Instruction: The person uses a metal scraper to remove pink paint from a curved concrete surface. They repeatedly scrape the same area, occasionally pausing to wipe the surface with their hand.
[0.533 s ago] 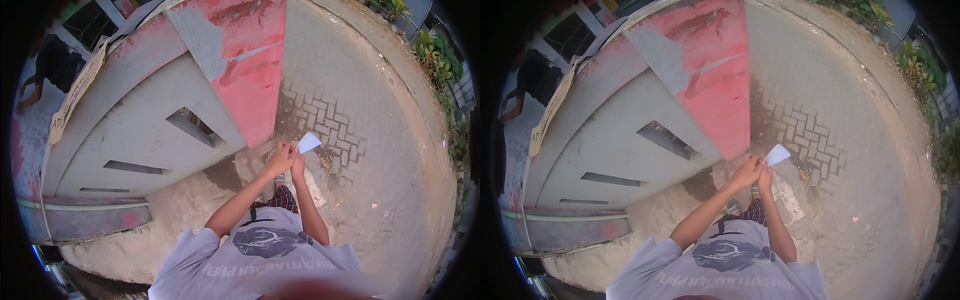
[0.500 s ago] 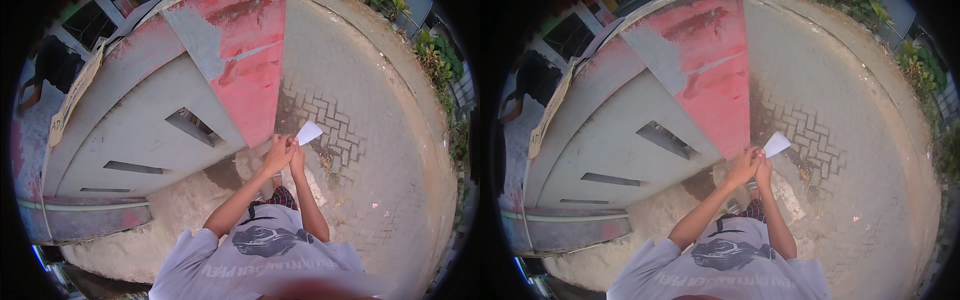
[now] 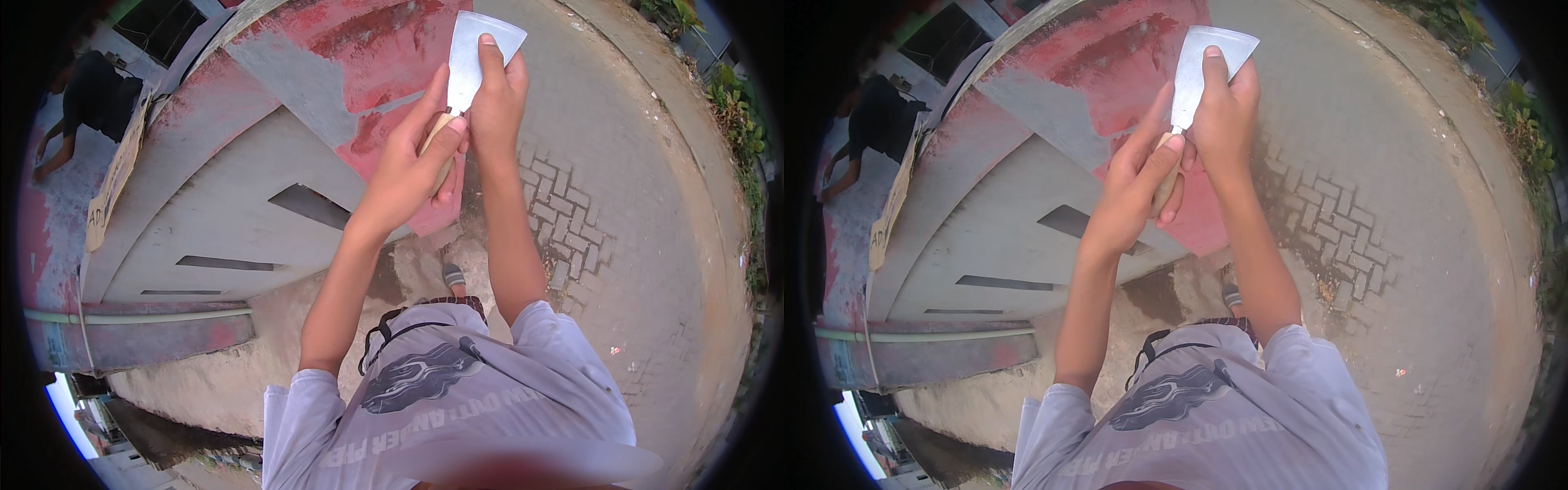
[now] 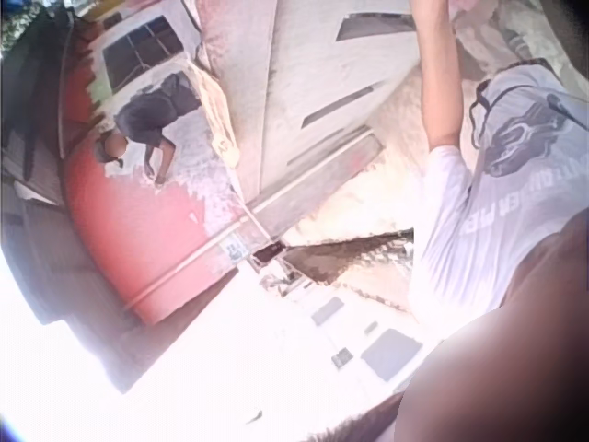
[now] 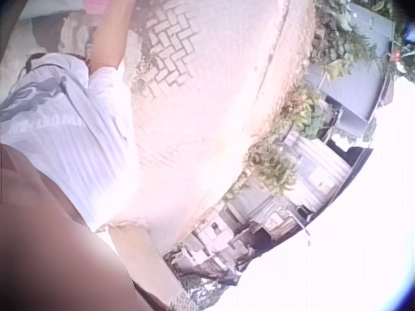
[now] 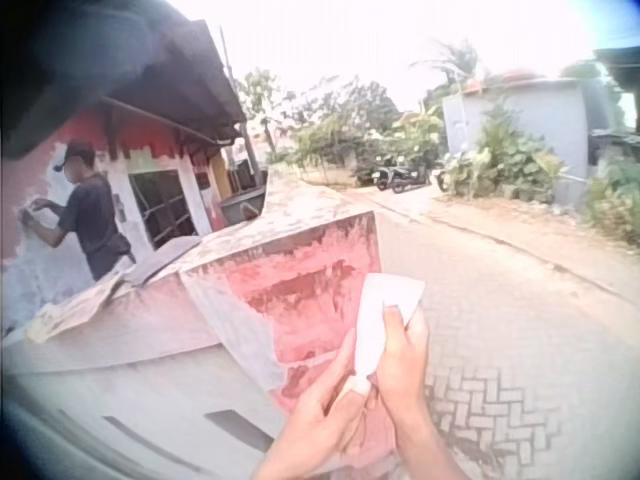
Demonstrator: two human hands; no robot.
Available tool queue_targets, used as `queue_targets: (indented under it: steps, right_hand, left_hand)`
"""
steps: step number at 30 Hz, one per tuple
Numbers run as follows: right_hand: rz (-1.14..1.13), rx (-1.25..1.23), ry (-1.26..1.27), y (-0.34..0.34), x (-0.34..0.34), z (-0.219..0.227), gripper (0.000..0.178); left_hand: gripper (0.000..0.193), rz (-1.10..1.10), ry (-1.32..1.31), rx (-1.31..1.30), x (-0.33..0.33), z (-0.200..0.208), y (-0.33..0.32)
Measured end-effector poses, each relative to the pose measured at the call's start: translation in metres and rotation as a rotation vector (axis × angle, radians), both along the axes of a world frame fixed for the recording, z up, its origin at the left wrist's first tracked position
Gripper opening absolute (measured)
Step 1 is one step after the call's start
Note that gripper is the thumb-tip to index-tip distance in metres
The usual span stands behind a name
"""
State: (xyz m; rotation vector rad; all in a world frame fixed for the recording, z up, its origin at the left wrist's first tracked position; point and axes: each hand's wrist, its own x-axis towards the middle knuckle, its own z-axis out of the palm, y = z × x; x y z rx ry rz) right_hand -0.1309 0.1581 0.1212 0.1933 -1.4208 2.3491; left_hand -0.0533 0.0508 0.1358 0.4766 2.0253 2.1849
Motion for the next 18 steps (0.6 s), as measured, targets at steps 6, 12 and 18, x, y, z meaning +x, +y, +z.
queue_targets:
  steps: [6, 12, 18]
  right_hand:
    - [-0.092, -0.004, 0.110, -0.022, -0.022, 0.003, 0.030]
    - [-0.154, 0.041, 0.038, -0.040, -0.022, 0.007, 0.028]
    - [-0.172, 0.073, 0.056, -0.071, -0.010, 0.010, 0.024]
  left_hand:
    - [0.062, -0.022, -0.081, 0.118, -0.016, 0.011, -0.013]
    - [0.061, -0.083, -0.157, 0.156, -0.026, 0.019, -0.042]
    - [0.057, -0.028, -0.191, 0.164, -0.012, 0.022, -0.073]
